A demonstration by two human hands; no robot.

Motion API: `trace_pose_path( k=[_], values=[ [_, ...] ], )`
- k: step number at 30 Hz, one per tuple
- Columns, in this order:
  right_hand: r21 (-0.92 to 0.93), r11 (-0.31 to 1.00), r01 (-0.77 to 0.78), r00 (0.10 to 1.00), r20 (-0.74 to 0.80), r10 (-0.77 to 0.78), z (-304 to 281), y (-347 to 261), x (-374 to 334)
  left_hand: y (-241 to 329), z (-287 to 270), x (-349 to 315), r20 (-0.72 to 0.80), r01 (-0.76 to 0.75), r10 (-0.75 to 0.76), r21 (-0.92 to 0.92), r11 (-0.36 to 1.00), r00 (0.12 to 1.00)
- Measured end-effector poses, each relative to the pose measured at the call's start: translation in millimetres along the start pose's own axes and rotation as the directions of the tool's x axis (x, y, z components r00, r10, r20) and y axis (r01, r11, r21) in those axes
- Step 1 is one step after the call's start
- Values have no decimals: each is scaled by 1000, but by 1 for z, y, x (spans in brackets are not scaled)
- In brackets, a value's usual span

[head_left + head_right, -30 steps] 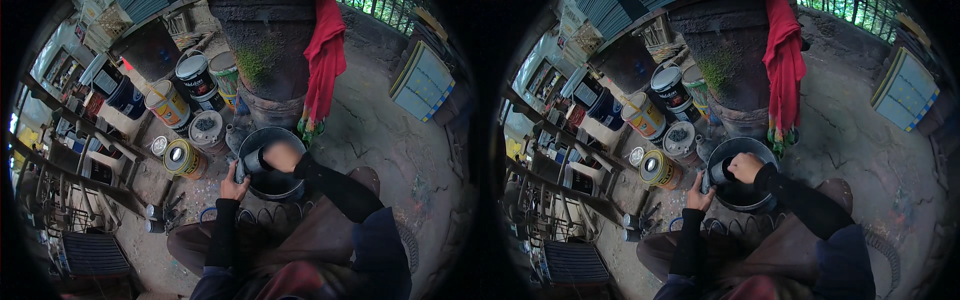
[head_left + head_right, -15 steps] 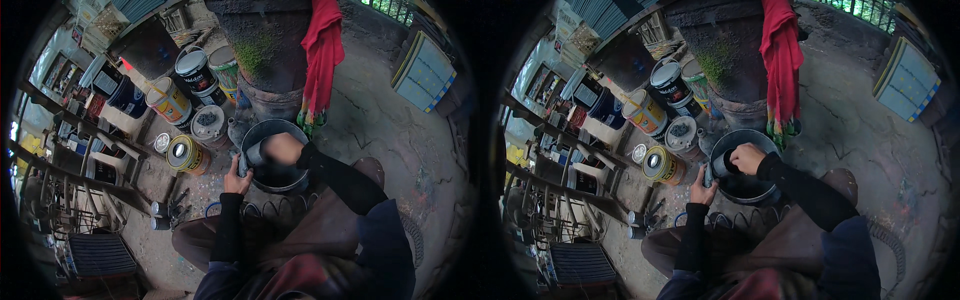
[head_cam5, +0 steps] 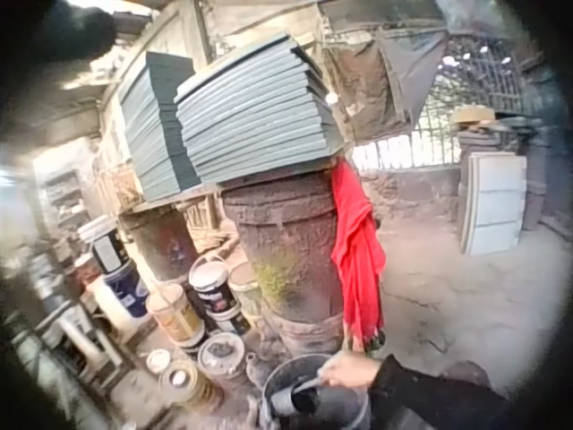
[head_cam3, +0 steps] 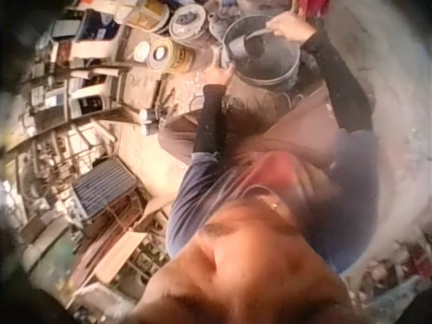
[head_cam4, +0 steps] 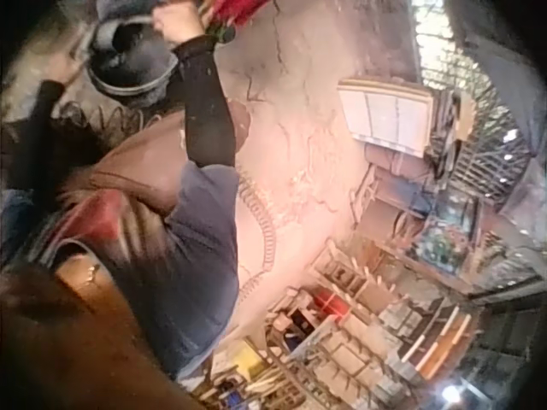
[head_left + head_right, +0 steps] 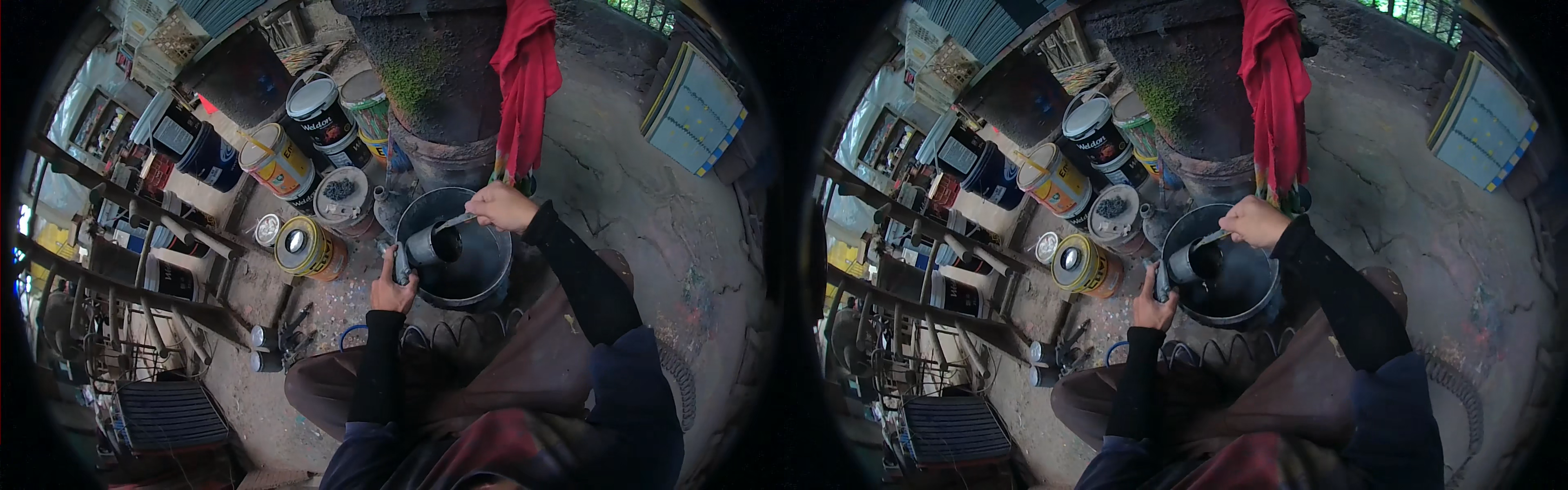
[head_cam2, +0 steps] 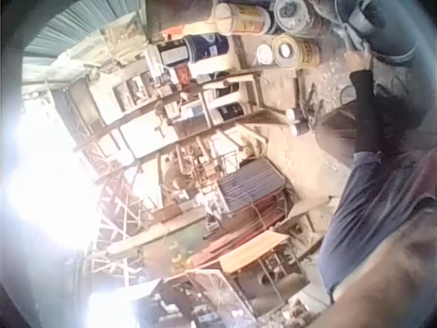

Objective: The person sits on the floor and cleans a paint sprayer by pouring liquid from a metal cup into the sprayer's container and using a small tool to scrub the interior. The person repeatedly pours the liquid and scrubs the sprayer parts over a bucket.

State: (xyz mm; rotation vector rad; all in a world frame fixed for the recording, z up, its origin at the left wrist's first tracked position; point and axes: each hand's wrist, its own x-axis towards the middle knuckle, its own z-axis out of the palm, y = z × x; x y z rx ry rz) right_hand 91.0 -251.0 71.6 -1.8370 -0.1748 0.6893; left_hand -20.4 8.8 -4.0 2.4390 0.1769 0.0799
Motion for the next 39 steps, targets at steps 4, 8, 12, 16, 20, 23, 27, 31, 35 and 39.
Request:
trace_pose_path(
  k=[4,8,12,16,20,23,27,31,35,39],
  values=[
    [-365,761,537,843,189,-504,25,-3,-26,-2,2,-1,-8,-12,12,-10,1000,1000],
    [-230,946,230,944,-182,-274,8,0,-26,2,2,-2,0,24,-24,27,999,1000],
    [-294,851,436,899,187,-397,24,2,-43,-2,5,-2,-7,4,-4,19,1000,1000],
    [-59,972,228,941,-243,-236,19,16,-34,-3,9,1,-13,-16,16,6,1000,1000],
    [-333,829,449,892,120,-435,24,14,-45,-7,7,-1,-4,-19,19,23,1000,1000],
    [-214,910,356,911,-140,-389,23,7,-45,-8,8,0,-24,-2,2,14,1000,1000],
    [-401,837,372,922,56,-383,21,24,-42,-8,7,0,-33,-23,23,-1,1000,999],
    [-628,714,311,867,-121,-484,44,50,-23,1,6,0,-17,-35,35,9,999,999],
    [-423,815,397,909,54,-414,46,32,-9,-2,7,-1,-29,-27,28,18,999,999],
    [-69,973,220,975,-4,-221,12,5,-24,-1,5,-4,-49,25,-25,-12,1000,998]
  ],
)
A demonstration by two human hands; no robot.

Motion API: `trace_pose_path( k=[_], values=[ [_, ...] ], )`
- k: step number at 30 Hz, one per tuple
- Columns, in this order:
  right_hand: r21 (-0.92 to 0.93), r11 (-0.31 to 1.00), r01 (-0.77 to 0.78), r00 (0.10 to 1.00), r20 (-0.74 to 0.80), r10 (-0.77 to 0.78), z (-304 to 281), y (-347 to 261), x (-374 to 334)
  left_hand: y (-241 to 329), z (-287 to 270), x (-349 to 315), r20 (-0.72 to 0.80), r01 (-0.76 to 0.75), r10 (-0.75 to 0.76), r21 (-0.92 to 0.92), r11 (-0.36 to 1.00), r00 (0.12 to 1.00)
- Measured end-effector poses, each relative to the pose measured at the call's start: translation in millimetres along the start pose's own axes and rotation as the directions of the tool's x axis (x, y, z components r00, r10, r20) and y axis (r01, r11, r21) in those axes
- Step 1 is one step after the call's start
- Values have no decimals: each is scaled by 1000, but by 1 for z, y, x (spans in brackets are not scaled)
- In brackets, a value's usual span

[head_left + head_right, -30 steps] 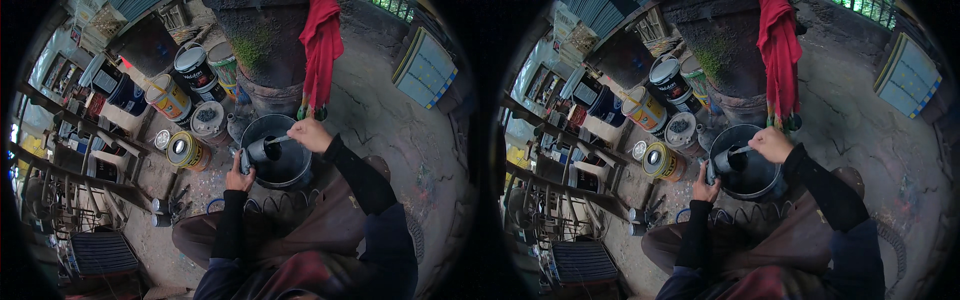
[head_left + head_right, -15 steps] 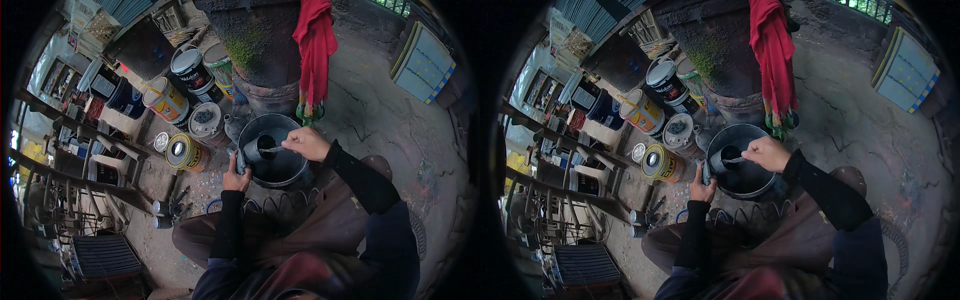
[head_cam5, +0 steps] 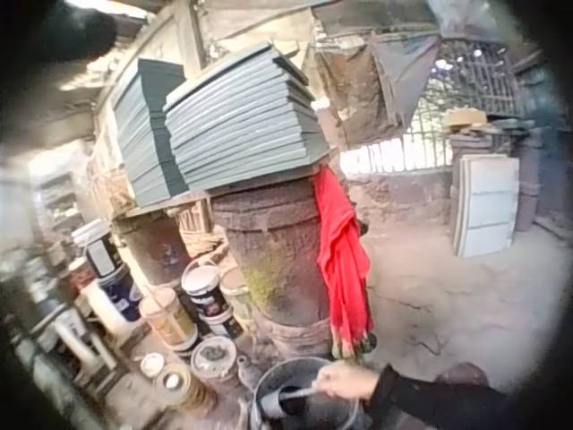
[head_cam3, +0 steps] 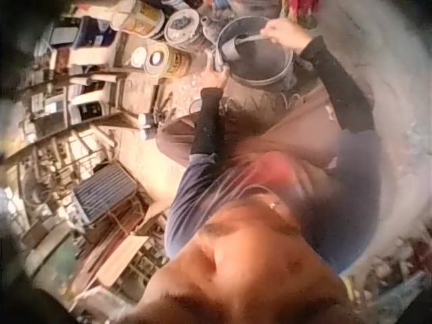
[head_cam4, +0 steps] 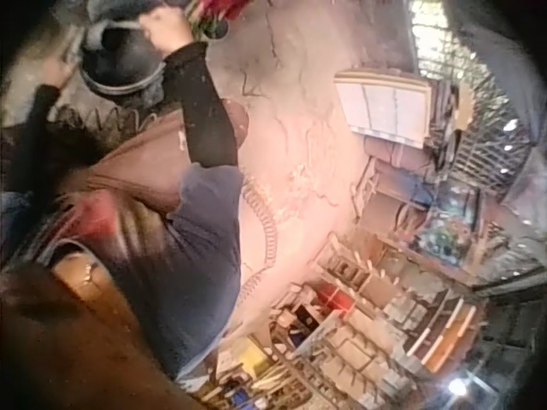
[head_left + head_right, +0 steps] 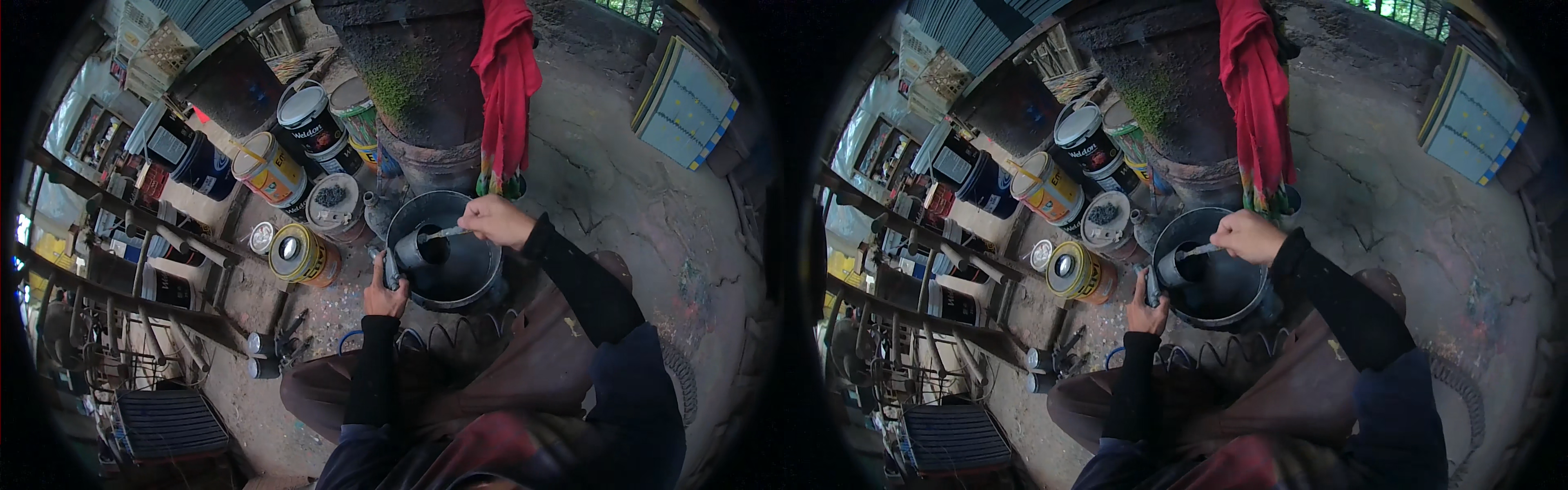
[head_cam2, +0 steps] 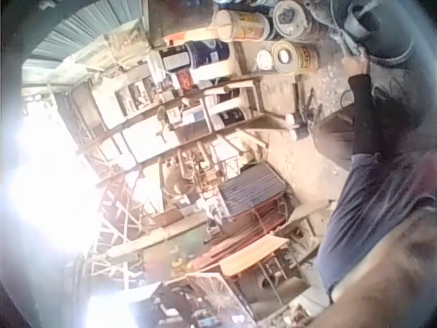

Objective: The person sits on the floor and cleans a paint sprayer by pouring liquid from a metal cup into the sprayer's container and using a small tool to scrub the interior. The person repeatedly pours the liquid and scrubs the sprayer parts over a bucket.

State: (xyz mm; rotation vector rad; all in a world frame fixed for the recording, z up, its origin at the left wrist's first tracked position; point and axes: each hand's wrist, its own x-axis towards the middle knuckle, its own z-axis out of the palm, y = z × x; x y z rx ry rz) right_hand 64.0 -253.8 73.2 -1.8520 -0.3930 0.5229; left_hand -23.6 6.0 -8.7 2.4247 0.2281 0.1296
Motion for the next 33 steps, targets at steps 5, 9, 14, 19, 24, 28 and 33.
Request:
trace_pose_path(
  k=[5,9,14,19,24,28,33],
  values=[
    [-447,865,228,972,153,-176,9,-9,-16,-2,3,-1,7,-34,34,-10,999,999],
    [-273,948,162,987,28,-160,15,-17,-11,-6,1,2,-33,-34,32,-87,996,999],
    [-690,631,354,891,45,-451,25,-24,3,-21,-11,6,-12,-92,93,-318,944,996],
    [-894,229,384,839,235,-491,41,-64,33,-23,-22,6,192,74,28,-504,860,981],
    [-863,94,496,839,448,-309,44,-108,26,-7,-38,1,423,327,-24,-663,673,906],
    [-868,4,497,753,429,-500,27,-140,12,-10,-40,1,520,420,39,-730,539,854],
    [-837,-38,546,583,412,-700,25,-149,8,3,-47,-2,570,443,81,-713,544,818]
  ],
)
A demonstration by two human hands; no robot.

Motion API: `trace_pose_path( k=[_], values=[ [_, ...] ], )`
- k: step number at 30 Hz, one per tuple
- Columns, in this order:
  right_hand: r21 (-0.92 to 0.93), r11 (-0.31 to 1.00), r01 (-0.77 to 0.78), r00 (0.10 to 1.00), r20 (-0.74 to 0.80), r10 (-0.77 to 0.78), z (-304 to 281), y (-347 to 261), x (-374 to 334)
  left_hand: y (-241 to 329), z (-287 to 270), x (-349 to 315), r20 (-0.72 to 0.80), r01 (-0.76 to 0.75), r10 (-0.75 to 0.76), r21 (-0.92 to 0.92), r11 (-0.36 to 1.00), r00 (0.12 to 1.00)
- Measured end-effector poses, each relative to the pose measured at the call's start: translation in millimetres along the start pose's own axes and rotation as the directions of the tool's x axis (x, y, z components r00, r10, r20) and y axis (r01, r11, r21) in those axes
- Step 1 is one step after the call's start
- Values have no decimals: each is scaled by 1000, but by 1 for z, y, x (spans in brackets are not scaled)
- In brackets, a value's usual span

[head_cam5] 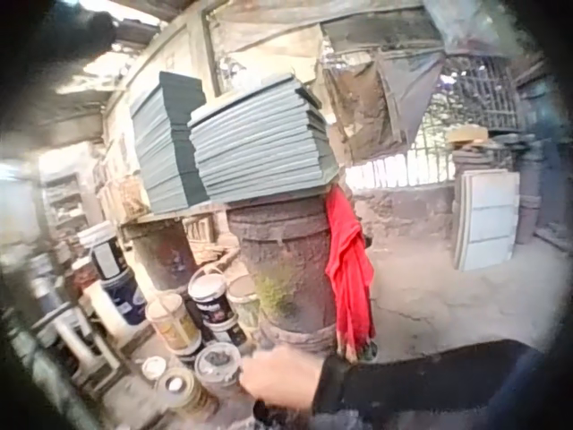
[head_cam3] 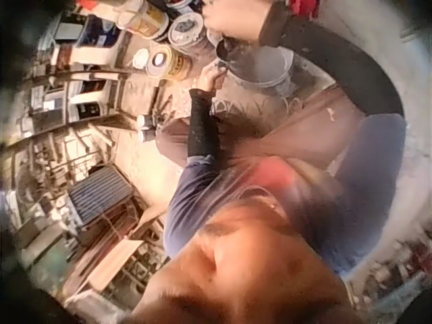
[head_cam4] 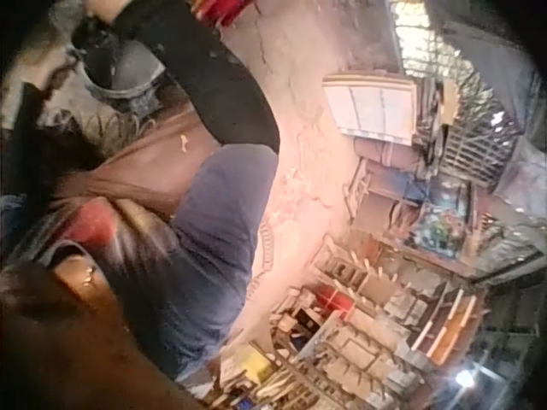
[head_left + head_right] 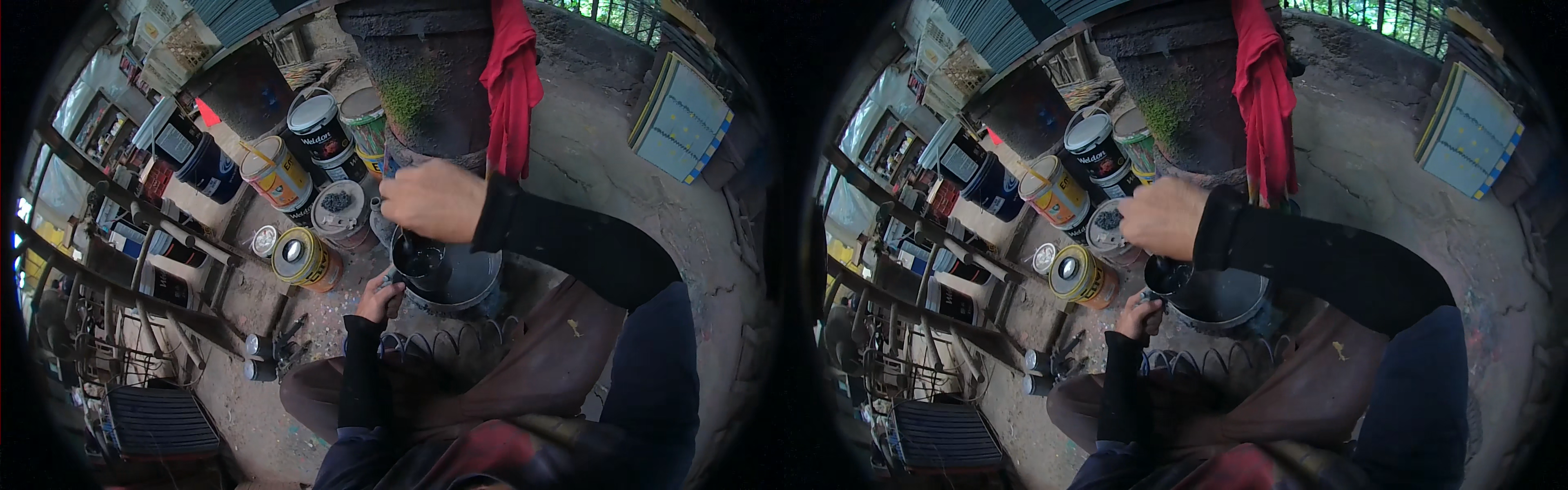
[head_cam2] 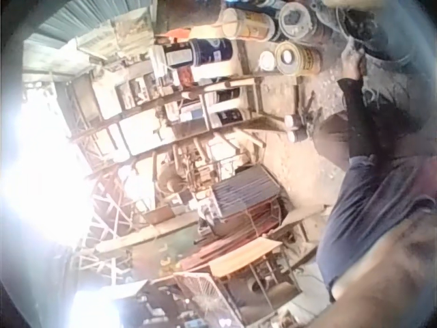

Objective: The person sits on the floor and cleans a paint sprayer by pouring liquid from a metal cup into the sprayer's container and using a small tool to scrub the interior. The person repeatedly pours the liquid and scrubs the sprayer parts over a bucket.

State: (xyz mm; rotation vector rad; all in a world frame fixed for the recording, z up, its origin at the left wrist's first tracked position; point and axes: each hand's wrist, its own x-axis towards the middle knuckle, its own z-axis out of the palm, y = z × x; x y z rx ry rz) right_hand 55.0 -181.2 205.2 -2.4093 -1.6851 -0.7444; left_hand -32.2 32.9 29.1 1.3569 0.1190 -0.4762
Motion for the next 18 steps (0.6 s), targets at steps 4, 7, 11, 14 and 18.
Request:
trace_pose_path(
  k=[4,7,11,14,18],
  values=[
    [8,1000,-11,997,73,10,-3,-7,2,-5,-5,1,2,61,-61,-106,993,998],
    [-43,996,-73,989,124,78,-9,2,-3,4,5,-2,26,31,-31,13,999,999],
    [-20,992,-124,984,127,126,-9,1,-13,1,2,-3,25,-30,28,52,998,999],
    [-44,985,-164,980,105,168,-21,9,-16,-3,1,0,10,9,-10,78,997,1000],
    [-71,987,-141,930,332,157,-8,-7,-23,-1,3,0,42,-23,19,82,996,999]
  ],
)
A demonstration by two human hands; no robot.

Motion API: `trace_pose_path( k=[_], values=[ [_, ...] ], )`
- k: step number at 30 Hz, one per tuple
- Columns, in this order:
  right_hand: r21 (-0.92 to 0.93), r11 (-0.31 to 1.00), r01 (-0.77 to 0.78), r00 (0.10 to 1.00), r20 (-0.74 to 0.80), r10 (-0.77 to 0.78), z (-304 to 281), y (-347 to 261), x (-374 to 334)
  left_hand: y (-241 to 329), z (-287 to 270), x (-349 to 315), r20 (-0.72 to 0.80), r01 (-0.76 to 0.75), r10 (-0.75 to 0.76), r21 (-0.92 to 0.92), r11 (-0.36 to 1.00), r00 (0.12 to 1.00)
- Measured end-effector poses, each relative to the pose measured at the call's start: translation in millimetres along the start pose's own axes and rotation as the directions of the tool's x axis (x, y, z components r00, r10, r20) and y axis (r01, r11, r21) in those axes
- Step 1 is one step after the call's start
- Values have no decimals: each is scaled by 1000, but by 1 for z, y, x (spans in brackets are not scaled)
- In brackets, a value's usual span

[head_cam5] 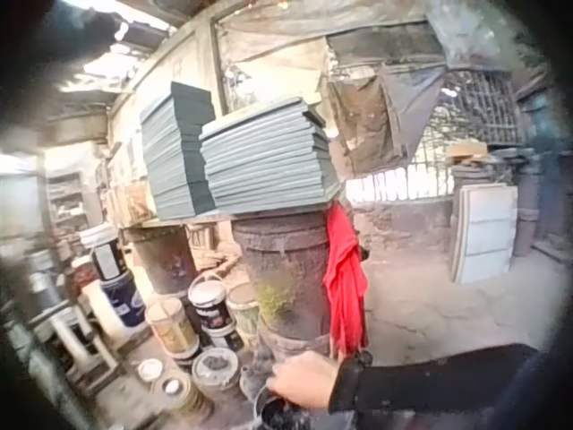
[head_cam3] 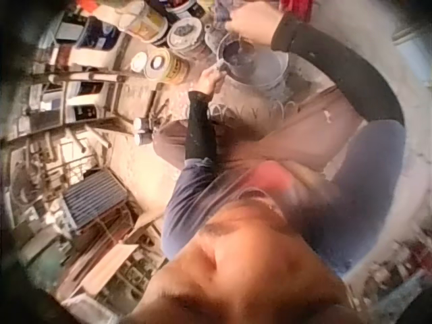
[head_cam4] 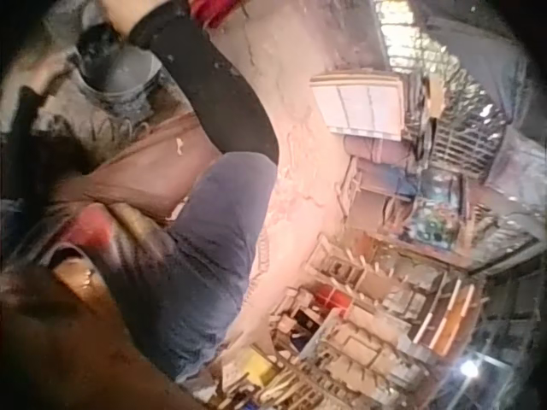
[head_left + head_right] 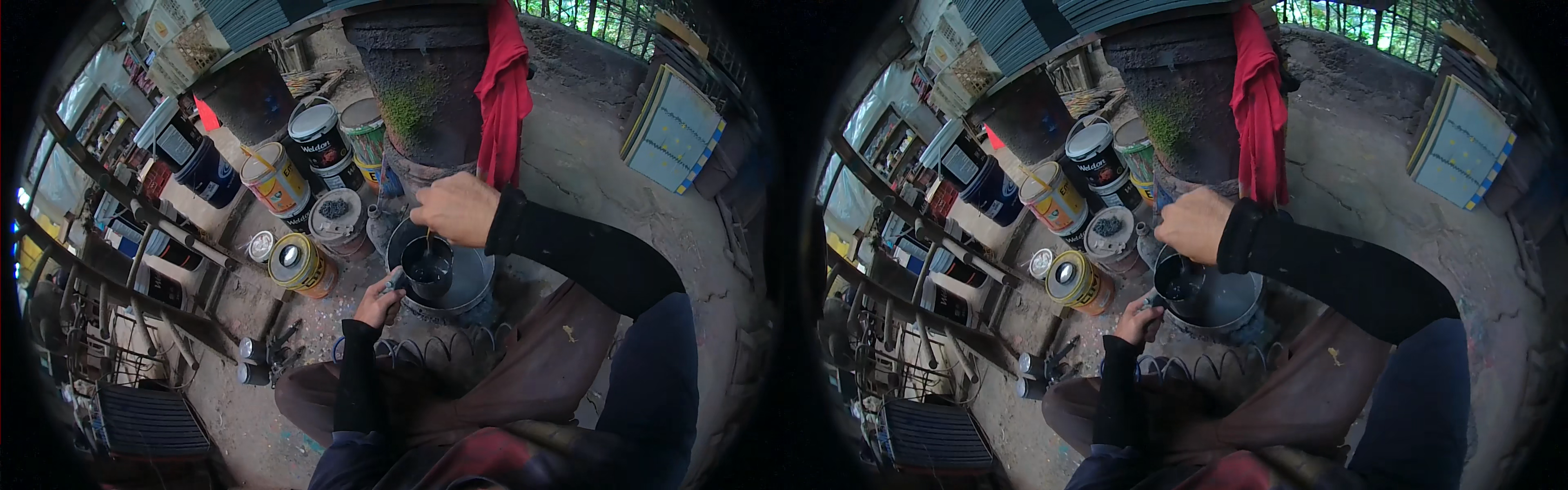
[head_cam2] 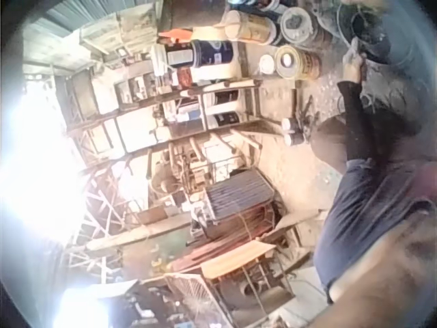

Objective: The person sits on the floor and cleans a paint sprayer by pouring liquid from a metal cup into the sprayer's container and using a small tool to scrub the interior. The person repeatedly pours the liquid and scrubs the sprayer parts over a bucket.

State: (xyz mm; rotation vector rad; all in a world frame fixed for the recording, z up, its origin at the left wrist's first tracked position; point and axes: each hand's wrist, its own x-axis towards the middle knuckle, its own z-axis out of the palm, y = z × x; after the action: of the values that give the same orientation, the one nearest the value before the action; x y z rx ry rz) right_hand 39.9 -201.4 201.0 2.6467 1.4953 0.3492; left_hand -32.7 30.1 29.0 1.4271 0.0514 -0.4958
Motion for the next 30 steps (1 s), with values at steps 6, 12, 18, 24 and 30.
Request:
trace_pose_path(
  k=[6,12,18,24,30],
  values=[
    [53,996,67,973,-223,-54,6,6,-1,6,7,0,13,29,-28,-50,998,1000],
    [137,961,242,954,-215,-209,-11,0,9,0,9,1,42,80,-80,2,997,996],
    [51,998,-49,995,85,45,7,12,-8,1,10,-3,-3,72,-72,94,993,997],
    [29,999,-13,1000,3,13,12,13,-8,10,16,-1,-43,94,-90,122,988,995],
    [64,988,141,969,-215,-124,-12,21,4,7,12,2,-28,93,-89,179,979,996]
  ],
)
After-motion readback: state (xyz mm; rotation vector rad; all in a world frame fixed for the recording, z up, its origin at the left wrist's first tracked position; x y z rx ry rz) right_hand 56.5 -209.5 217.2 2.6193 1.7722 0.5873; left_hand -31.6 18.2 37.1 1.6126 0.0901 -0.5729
